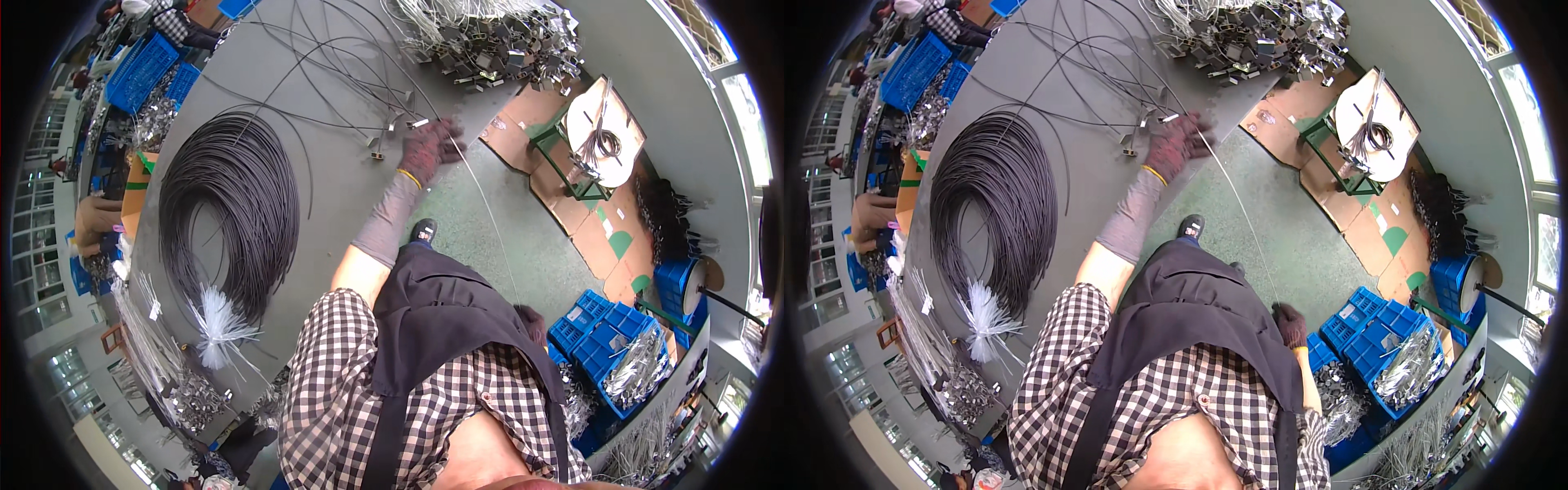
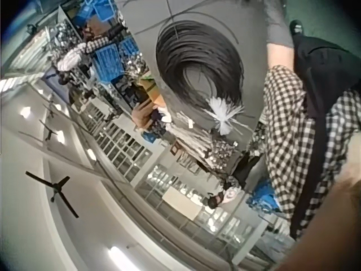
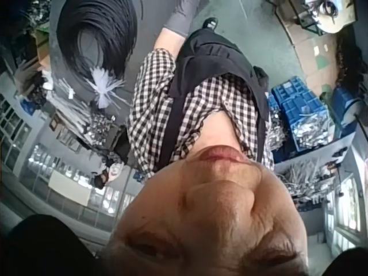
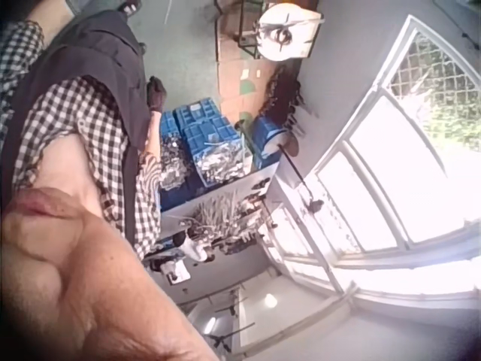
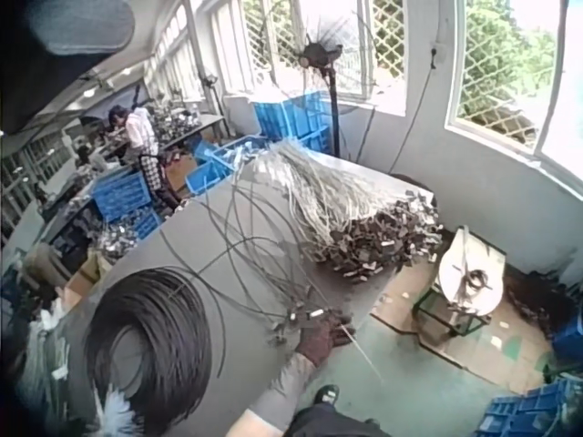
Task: The person secures a bundle of wires with a tie, sets it onto a stand, and then threads individual wires from a pile through black tubes on the table.
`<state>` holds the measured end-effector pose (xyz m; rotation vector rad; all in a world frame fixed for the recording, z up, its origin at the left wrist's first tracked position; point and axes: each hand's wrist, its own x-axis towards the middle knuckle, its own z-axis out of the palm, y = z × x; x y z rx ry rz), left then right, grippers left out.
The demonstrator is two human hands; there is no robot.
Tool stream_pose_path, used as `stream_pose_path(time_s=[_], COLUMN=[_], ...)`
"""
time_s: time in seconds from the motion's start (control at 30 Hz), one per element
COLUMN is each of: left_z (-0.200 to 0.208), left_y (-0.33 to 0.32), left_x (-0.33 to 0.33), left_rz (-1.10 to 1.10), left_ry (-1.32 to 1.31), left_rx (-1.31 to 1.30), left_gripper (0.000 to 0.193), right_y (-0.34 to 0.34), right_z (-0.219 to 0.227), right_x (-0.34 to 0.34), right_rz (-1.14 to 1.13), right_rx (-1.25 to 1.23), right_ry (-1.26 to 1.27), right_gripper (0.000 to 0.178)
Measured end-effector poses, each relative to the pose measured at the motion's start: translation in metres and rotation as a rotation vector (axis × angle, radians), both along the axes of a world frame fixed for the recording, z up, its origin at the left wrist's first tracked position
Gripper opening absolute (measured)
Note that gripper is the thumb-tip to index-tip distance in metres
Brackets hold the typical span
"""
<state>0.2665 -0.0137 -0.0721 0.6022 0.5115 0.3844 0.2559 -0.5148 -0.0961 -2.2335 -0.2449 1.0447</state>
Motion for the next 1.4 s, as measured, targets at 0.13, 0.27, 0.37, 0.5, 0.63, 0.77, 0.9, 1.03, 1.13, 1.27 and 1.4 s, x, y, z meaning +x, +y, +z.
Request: stream_pose_path(time_s=[0.13,0.27,0.37,0.5,0.63,0.77,0.9,1.03,1.13,1.27,1.4], left_z=[0.0,-0.011,-0.004,0.017,0.015,0.025,0.036,0.018,0.048,-0.064,0.064], left_y=[-0.05,-0.083,-0.058,0.024,0.078,0.096,0.095,0.059,0.029,0.022,0.037], left_x=[0.006,0.011,0.015,0.011,-0.003,-0.001,0.014,0.018,0.018,0.064,0.016], left_rz=[-0.137,-0.16,-0.069,0.087,0.158,0.111,-0.009,0.029,-0.011,0.036,0.253], left_ry=[0.079,0.071,0.03,0.139,0.272,0.171,0.353,0.204,0.17,0.204,0.043], left_rx=[-0.111,-0.182,-0.055,0.143,0.161,0.05,0.273,0.246,0.898,1.094,0.296], left_gripper=[0.037,0.032,0.032,0.026,0.025,0.02,0.017,0.017,0.02,0.031,0.021], right_y=[0.117,0.256,0.275,0.221,0.17,0.193,0.257,0.374,0.427,0.45,0.448], right_z=[-0.004,0.032,0.045,0.047,0.036,0.027,0.029,0.069,0.077,0.098,0.099], right_x=[0.042,0.074,0.086,0.086,0.068,0.064,0.098,0.131,0.149,0.17,0.237], right_rz=[0.118,0.139,0.191,0.456,0.395,0.241,0.253,0.288,0.498,0.925,0.284], right_rx=[0.078,0.391,0.481,0.151,0.097,0.109,0.228,0.364,0.338,0.316,0.726], right_ry=[-0.058,-0.213,-0.223,-0.284,-0.087,0.066,-0.161,-0.222,-0.64,-1.055,-0.963], right_gripper=[0.026,0.025,0.023,0.021,0.023,0.021,0.023,0.046,0.039,0.036,0.038])
